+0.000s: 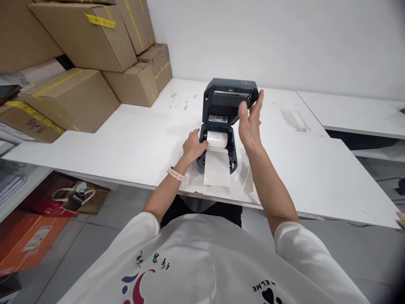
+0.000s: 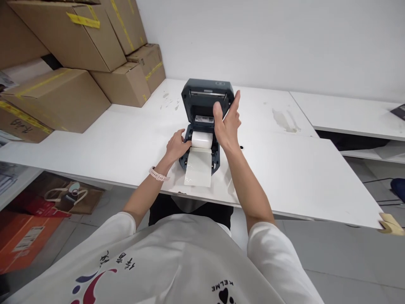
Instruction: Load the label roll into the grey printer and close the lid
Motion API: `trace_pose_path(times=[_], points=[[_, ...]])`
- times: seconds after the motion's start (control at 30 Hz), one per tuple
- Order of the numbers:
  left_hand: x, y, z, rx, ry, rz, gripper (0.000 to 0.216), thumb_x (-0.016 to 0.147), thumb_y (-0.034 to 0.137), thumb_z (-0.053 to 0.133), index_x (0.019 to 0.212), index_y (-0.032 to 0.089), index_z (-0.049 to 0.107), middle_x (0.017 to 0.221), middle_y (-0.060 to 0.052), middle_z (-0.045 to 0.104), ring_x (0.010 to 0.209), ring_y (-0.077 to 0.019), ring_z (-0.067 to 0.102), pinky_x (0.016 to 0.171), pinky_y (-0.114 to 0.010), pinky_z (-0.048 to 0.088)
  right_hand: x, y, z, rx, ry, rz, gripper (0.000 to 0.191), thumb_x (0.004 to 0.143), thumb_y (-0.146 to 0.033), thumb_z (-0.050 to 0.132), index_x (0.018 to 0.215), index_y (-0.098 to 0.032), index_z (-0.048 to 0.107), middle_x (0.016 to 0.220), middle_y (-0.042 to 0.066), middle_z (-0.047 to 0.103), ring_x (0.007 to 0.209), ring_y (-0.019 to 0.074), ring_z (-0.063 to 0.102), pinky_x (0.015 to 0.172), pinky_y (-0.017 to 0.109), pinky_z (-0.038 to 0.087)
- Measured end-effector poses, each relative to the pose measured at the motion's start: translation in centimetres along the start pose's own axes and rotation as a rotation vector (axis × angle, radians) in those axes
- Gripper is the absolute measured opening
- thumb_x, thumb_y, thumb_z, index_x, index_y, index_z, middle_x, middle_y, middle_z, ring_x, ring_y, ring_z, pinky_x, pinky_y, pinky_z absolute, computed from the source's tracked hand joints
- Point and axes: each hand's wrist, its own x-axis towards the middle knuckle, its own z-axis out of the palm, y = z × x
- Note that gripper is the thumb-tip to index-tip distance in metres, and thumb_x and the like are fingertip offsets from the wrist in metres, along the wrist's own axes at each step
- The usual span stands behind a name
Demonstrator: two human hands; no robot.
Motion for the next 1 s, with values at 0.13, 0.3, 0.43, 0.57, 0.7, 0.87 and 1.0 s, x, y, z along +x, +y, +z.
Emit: trace_pose_path(times=[0.13, 0.3, 0.43, 0.57, 0.7, 0.87, 1.0], points=[[1.3, -0.8, 0.4, 0.035, -0.153, -0.081, 0.06, 0.081, 0.028, 0.057, 0.14, 0.018, 0.056, 0.114, -0.013, 0.073, 0.112, -0.0332, 0.066, 0.087, -0.041, 0.048, 4.9, 1.1, 1.0, -0.141, -0.007, -0.126, 0.087, 0.1, -0.074, 0.029, 0.165, -0.039, -0.017, 0.169, 0.013, 0.029, 0.159, 0.0407, 0.024, 0.116, 0.078, 0.027], [2.0, -1.4, 0.8, 0.025, -0.153, -0.081, 0.049, 0.08, 0.026, 0.056, 0.128, 0.02, 0.062, 0.106, -0.01, 0.074, 0.098, -0.0297, 0.068, 0.075, -0.037, 0.045, 4.0, -2.4, 0.4, -0.242, 0.049, -0.154, 0.077, 0.097, -0.057, 0.05, 0.164, -0.03, 0.024, 0.166, 0.014, 0.037, 0.159, 0.0399, 0.023, 0.121, 0.069, 0.029], [2.0, -1.4, 1.1, 0.061, -0.133, -0.073, 0.044, 0.081, 0.026, 0.056, 0.124, 0.023, 0.063, 0.103, -0.008, 0.074, 0.101, -0.0293, 0.069, 0.078, -0.036, 0.046, 2.3, -3.4, 0.8, -0.287, -0.453, -0.144, 0.047, 0.094, -0.048, 0.056, 0.132, -0.022, 0.063, 0.132, 0.012, 0.07, 0.124, 0.0331, 0.065, 0.108, 0.051, 0.05], [1.9, -1.6, 1.3, 0.031, -0.11, -0.074, 0.044, 0.081, 0.025, 0.056, 0.124, 0.024, 0.063, 0.104, -0.006, 0.074, 0.104, -0.0279, 0.069, 0.079, -0.035, 0.047, 2.1, -2.3, 2.9, -0.599, -0.978, -0.099, 0.069, 0.08, -0.047, 0.075, 0.141, -0.02, 0.057, 0.137, 0.016, 0.069, 0.123, 0.0397, 0.066, 0.103, 0.052, 0.051], [1.9, -1.8, 1.4, -0.004, -0.104, -0.094, 0.045, 0.08, 0.026, 0.056, 0.124, 0.024, 0.064, 0.1, -0.005, 0.073, 0.098, -0.0262, 0.068, 0.075, -0.034, 0.045, 2.5, -2.1, 3.4, -0.582, -1.058, -0.11, 0.074, 0.073, -0.039, 0.081, 0.141, -0.02, 0.058, 0.132, 0.015, 0.071, 0.119, 0.0395, 0.068, 0.1, 0.051, 0.053], [1.8, -2.1, 1.5, -0.046, -0.103, -0.086, 0.043, 0.081, 0.028, 0.056, 0.123, 0.023, 0.064, 0.088, -0.004, 0.068, 0.085, -0.0248, 0.064, 0.069, -0.034, 0.041, 3.5, -1.2, -2.2, 0.033, -0.974, -0.047, 0.077, 0.064, -0.042, 0.09, 0.135, -0.025, 0.064, 0.135, 0.009, 0.07, 0.119, 0.0331, 0.067, 0.102, 0.048, 0.054], [1.9, -2.3, 1.7, -0.089, -0.091, -0.078, 0.041, 0.082, 0.028, 0.056, 0.121, 0.023, 0.064, 0.087, -0.004, 0.065, 0.083, -0.0235, 0.062, 0.07, -0.034, 0.041, 4.7, 2.4, -7.0, 0.415, -0.656, -0.008, 0.096, 0.05, -0.053, 0.097, 0.132, -0.017, 0.065, 0.133, 0.019, 0.07, 0.121, 0.0342, 0.067, 0.098, 0.048, 0.053]])
